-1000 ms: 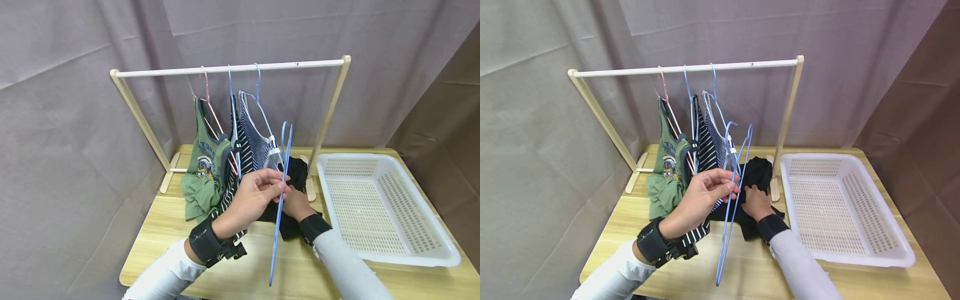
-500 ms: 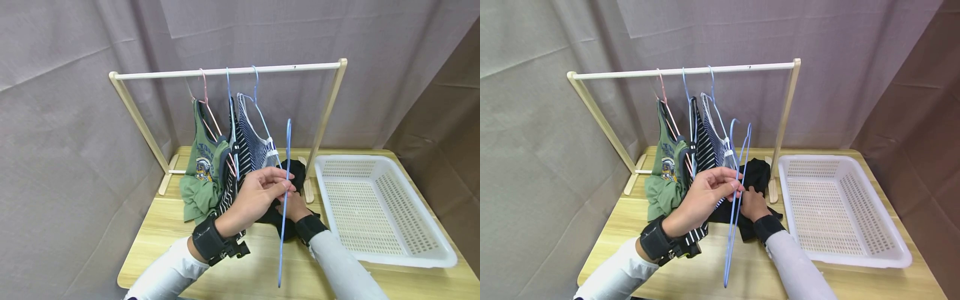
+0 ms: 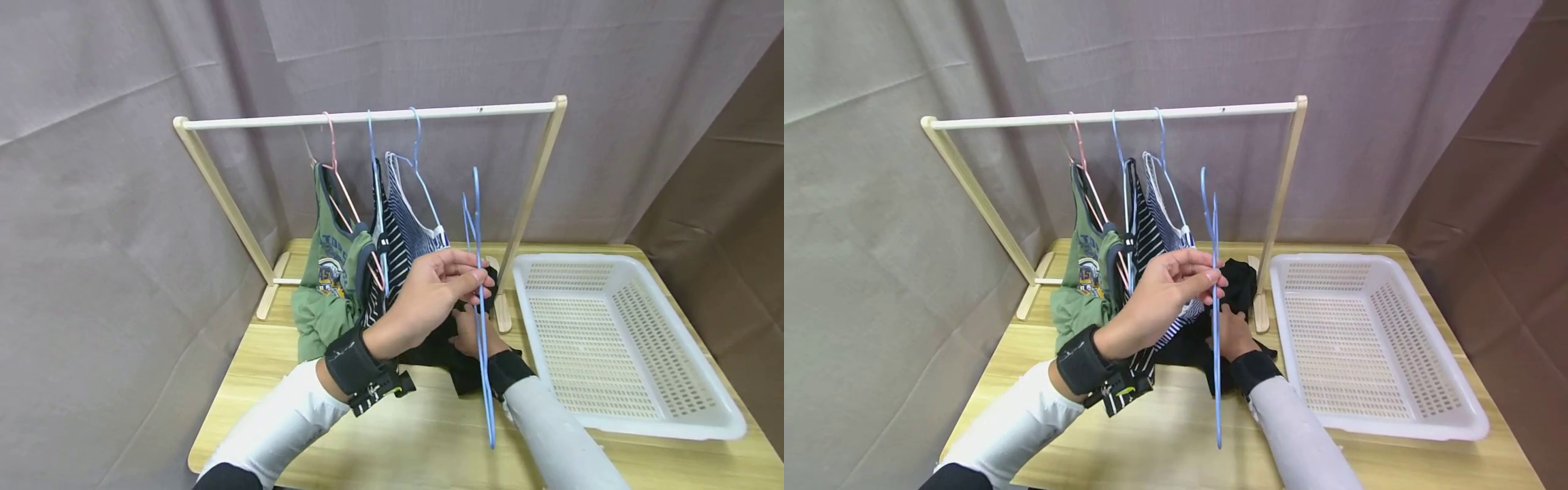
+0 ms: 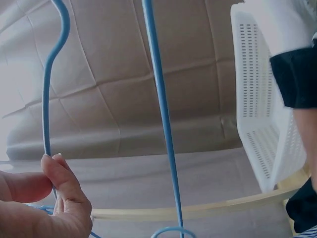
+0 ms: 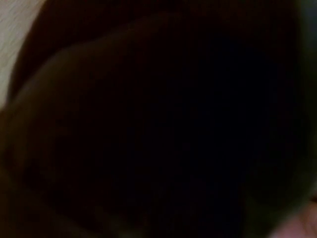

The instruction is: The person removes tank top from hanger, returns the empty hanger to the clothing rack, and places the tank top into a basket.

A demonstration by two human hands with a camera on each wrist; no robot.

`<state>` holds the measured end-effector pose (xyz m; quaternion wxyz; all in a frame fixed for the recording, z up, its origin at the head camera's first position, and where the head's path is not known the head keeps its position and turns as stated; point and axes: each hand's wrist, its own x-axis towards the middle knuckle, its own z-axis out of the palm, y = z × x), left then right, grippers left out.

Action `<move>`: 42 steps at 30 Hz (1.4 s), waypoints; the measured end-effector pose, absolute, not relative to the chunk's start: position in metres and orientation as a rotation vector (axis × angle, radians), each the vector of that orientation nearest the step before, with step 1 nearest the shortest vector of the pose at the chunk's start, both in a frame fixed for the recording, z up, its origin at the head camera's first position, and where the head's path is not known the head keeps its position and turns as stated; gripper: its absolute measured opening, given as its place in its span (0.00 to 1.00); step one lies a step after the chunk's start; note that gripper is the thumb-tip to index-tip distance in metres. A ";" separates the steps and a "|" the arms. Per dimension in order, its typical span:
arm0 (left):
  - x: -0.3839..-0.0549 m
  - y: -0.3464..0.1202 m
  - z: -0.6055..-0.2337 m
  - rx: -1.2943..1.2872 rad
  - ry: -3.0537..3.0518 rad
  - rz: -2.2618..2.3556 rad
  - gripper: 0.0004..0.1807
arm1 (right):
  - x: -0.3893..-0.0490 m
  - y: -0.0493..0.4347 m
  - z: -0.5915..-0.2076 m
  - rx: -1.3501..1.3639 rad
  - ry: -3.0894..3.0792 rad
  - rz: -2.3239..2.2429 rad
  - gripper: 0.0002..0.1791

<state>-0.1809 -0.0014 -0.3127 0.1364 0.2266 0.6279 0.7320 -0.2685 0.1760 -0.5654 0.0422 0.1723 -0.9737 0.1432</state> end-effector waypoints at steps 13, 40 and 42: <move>-0.208 0.000 -0.286 0.597 1.717 2.220 0.14 | -0.253 0.171 -0.549 0.472 -2.940 0.352 0.30; -0.277 0.022 -0.263 0.469 1.878 2.175 0.22 | -0.239 0.161 -0.526 0.421 -3.087 0.505 0.33; -0.280 0.024 -0.263 0.455 1.887 2.176 0.23 | -0.238 0.162 -0.527 0.438 -3.077 0.465 0.33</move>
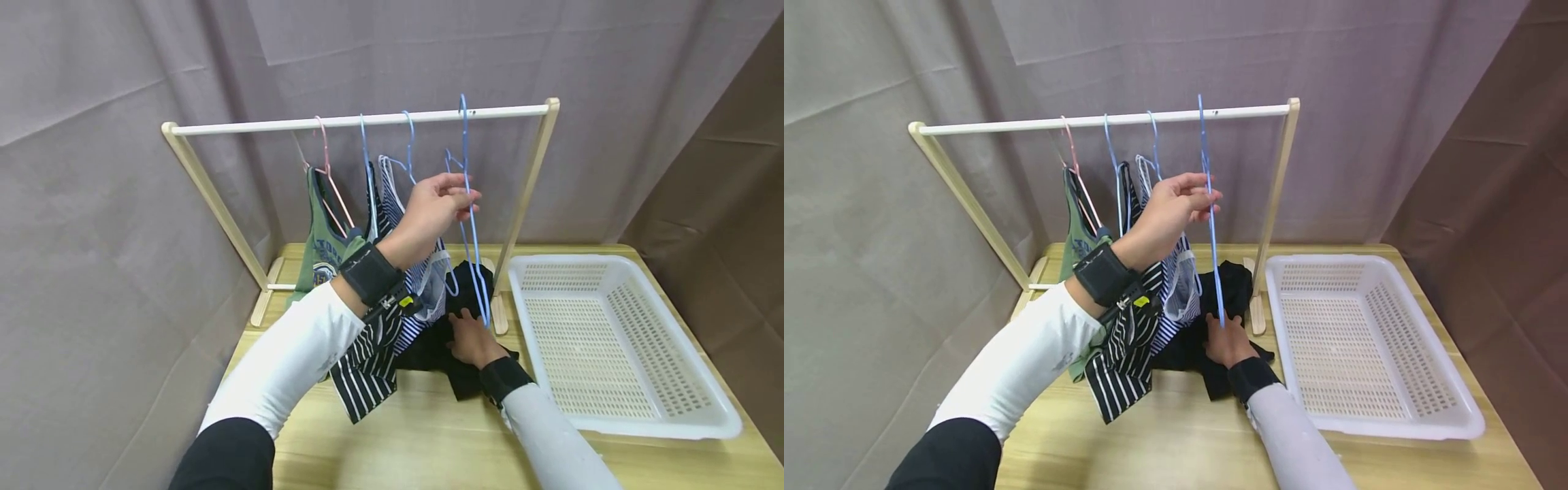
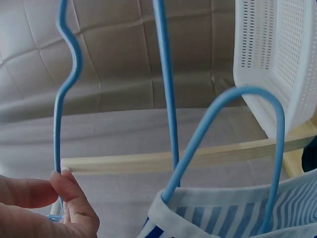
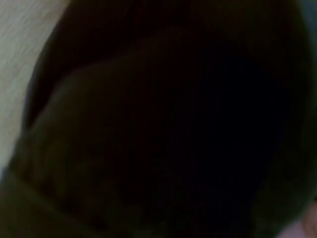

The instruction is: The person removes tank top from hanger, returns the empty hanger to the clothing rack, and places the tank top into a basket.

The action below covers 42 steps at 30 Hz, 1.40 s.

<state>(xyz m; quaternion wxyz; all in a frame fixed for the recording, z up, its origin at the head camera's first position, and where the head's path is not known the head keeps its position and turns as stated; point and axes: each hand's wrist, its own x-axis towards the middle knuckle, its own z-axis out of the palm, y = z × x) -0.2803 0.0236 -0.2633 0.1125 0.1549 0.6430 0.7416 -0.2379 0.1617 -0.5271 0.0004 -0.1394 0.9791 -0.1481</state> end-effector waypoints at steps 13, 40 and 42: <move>-0.294 0.022 -0.266 0.429 1.951 2.154 0.21 | -0.241 0.159 -0.534 -0.349 3.046 -0.419 0.35; -0.257 -0.013 -0.276 0.525 2.235 2.067 0.22 | -0.243 0.159 -0.533 -0.249 3.073 -0.450 0.35; -0.249 -0.024 -0.280 0.555 2.284 2.080 0.21 | -0.245 0.155 -0.534 -0.271 3.079 -0.492 0.35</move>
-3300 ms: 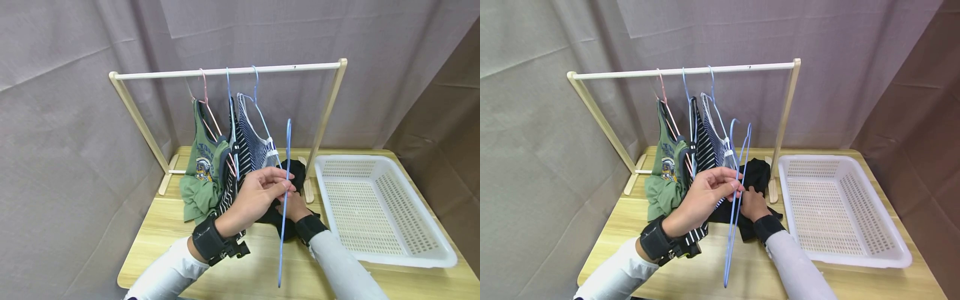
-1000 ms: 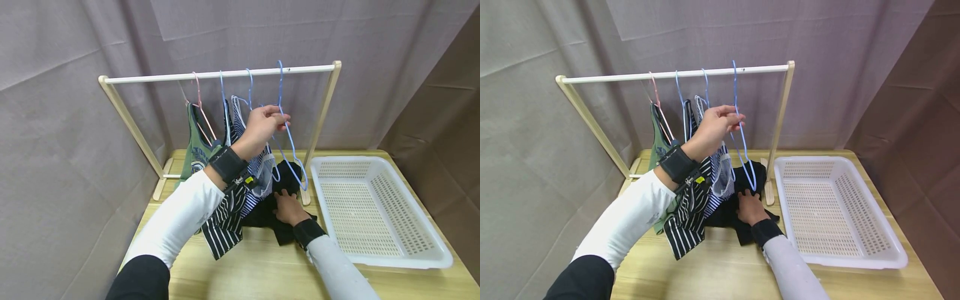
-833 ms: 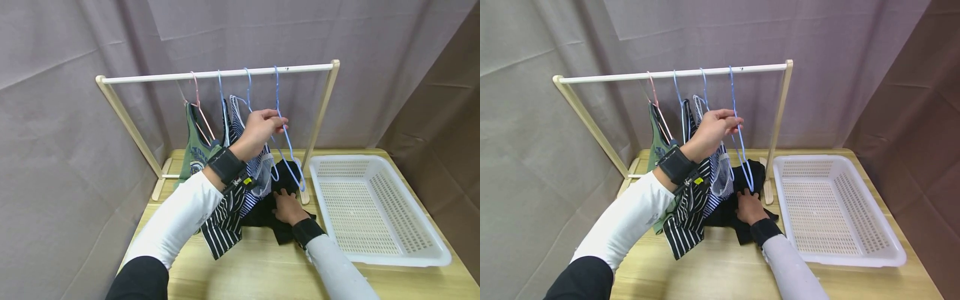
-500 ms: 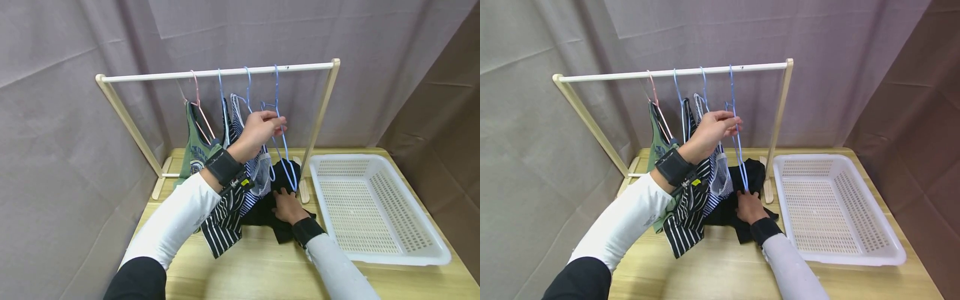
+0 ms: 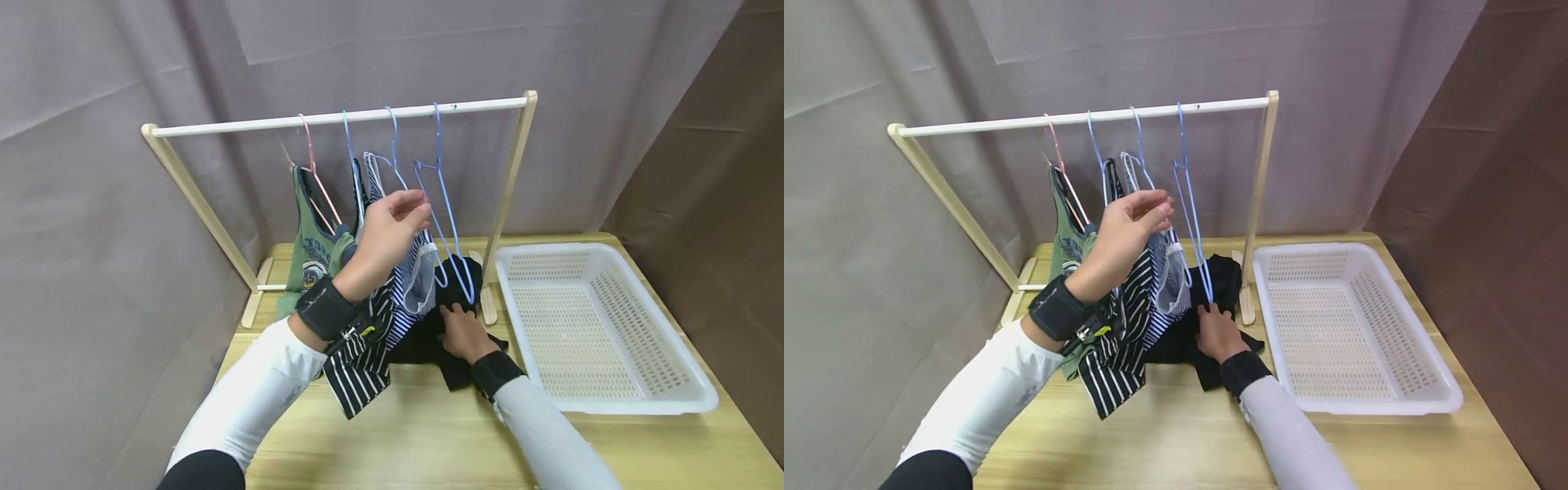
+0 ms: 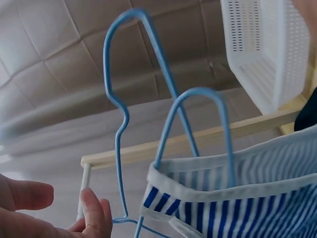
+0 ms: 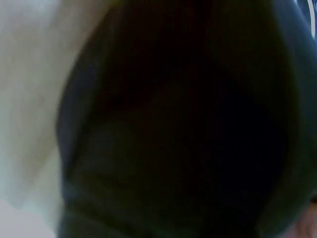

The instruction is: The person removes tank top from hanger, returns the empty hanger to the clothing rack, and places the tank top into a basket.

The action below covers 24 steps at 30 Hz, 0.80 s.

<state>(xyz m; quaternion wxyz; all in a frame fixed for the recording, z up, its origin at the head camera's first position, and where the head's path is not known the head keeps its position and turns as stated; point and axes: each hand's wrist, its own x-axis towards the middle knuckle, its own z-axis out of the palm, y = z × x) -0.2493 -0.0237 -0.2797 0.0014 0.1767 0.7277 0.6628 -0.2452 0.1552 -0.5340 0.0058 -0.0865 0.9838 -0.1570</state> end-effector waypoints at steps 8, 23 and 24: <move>-0.221 -0.046 -0.302 0.692 2.439 2.046 0.20 | -0.248 0.155 -0.543 -0.154 3.155 -0.576 0.47; -0.187 -0.083 -0.354 0.646 2.257 2.228 0.15 | -0.264 0.150 -0.537 -0.122 3.111 -0.614 0.79; -0.185 -0.085 -0.358 0.647 2.250 2.231 0.15 | -0.264 0.150 -0.538 -0.133 3.106 -0.592 0.79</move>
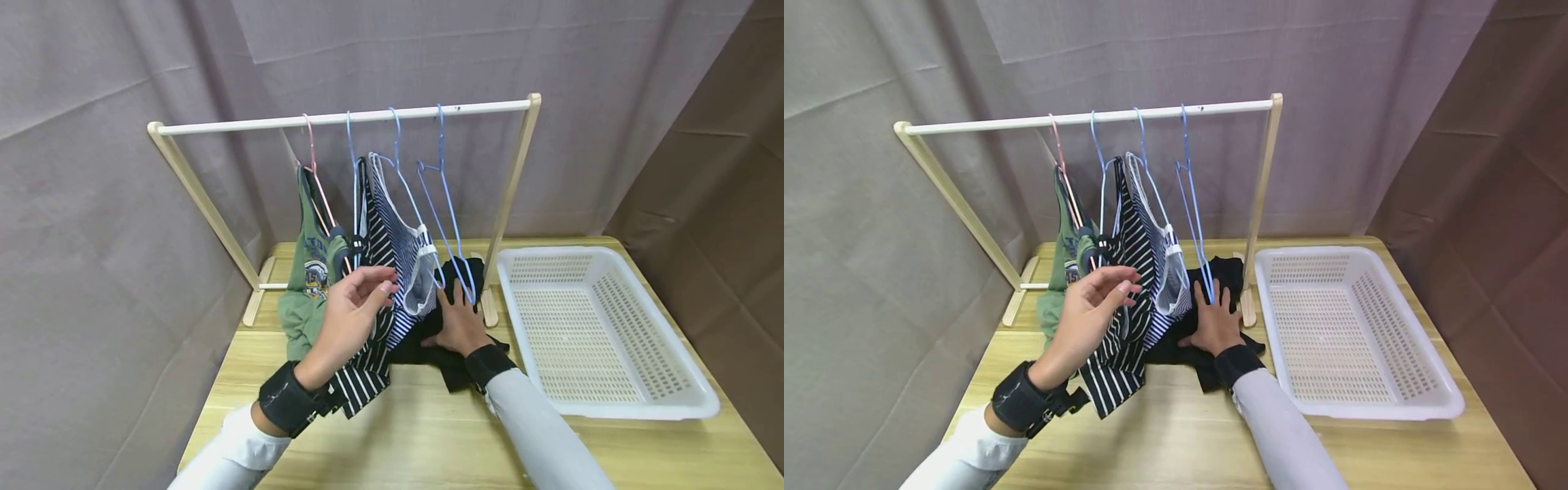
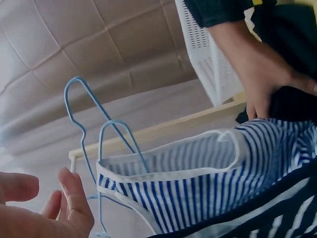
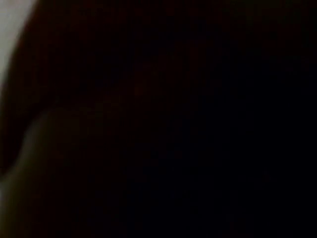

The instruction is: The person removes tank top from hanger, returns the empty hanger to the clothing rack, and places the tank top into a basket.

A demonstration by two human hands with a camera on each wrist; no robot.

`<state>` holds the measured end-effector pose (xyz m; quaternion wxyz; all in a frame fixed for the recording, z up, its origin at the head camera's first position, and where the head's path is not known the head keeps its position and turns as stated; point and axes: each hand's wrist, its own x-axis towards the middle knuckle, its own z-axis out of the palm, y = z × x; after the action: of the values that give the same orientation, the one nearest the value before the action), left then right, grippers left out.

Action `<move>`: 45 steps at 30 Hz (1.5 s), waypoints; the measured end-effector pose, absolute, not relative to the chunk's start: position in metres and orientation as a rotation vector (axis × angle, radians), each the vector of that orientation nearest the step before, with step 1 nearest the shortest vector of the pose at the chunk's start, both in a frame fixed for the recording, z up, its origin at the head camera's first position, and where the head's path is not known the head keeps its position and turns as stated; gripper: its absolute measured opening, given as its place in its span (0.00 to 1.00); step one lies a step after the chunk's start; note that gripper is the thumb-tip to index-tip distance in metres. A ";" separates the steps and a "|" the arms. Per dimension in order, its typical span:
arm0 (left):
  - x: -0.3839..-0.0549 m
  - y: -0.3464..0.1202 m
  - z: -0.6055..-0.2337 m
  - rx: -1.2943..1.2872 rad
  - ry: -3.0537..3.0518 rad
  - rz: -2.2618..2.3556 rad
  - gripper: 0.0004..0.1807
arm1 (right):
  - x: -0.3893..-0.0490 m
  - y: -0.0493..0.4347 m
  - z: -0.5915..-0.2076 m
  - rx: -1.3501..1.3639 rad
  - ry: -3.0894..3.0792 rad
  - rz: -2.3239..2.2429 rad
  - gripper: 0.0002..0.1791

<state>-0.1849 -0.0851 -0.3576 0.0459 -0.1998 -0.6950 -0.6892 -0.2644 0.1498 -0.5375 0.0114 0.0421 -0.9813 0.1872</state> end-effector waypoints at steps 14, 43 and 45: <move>-0.163 -0.096 -0.422 -0.668 -2.205 -2.254 0.15 | -0.277 0.149 -0.537 0.205 -3.166 0.492 0.64; -0.165 -0.112 -0.454 -0.576 -2.309 -2.343 0.19 | -0.264 0.157 -0.493 0.276 -3.001 0.711 0.26; -0.165 -0.114 -0.455 -0.563 -2.311 -2.342 0.19 | -0.259 0.156 -0.482 0.224 -2.977 0.737 0.29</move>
<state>-0.1654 -0.1144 -0.4548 -0.0979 -0.1680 -0.6890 -0.6982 -0.2587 0.1559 -0.4820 0.0333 0.0729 -0.9676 0.2395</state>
